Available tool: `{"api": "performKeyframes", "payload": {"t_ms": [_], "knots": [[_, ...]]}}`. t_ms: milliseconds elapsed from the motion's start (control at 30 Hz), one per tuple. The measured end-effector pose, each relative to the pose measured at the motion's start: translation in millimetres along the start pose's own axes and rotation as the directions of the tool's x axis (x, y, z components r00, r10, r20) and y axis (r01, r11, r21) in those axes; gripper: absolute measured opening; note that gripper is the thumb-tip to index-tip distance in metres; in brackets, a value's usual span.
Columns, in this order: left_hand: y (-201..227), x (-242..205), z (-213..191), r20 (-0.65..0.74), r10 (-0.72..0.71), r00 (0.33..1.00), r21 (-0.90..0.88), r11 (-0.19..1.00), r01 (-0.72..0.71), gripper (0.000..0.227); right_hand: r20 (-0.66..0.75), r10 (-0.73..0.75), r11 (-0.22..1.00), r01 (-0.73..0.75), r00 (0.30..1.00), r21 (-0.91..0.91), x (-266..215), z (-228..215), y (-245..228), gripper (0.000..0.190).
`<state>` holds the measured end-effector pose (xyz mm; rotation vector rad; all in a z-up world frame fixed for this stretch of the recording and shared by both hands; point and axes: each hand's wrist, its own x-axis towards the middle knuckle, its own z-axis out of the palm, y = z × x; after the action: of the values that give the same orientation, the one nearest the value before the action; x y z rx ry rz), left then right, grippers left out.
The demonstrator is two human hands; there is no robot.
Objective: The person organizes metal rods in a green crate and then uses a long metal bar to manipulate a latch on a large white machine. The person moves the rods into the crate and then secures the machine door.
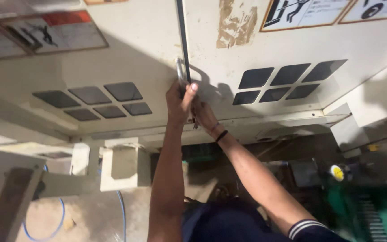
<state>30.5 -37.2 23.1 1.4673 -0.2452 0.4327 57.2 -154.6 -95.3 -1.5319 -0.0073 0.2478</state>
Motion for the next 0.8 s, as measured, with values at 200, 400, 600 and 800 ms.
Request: {"api": "performKeyframes", "payload": {"t_ms": [200,400,600,800], "knots": [[4.0,23.6,-13.4,0.16,-0.022,0.987,0.021,1.0,0.019,0.034,-0.045,-0.1,0.978,0.089,0.994,-0.189,-5.2,11.5,-23.9,0.039],[1.2,22.9,-9.4,0.205,-0.021,0.979,-0.023,0.999,0.027,0.043,-0.038,-0.021,0.985,0.015,0.999,-0.171,-15.8,6.5,-36.0,0.032],[10.2,23.0,-5.0,0.182,-0.004,0.983,0.016,1.0,0.001,0.045,-0.048,-0.069,0.937,0.048,0.996,-0.347,-19.4,10.2,-40.6,0.026],[18.9,24.0,-2.7,0.151,0.051,0.987,0.072,0.995,-0.062,0.044,0.006,-0.26,0.712,0.196,0.966,-0.674,9.5,-2.7,-0.5,0.02]]}}
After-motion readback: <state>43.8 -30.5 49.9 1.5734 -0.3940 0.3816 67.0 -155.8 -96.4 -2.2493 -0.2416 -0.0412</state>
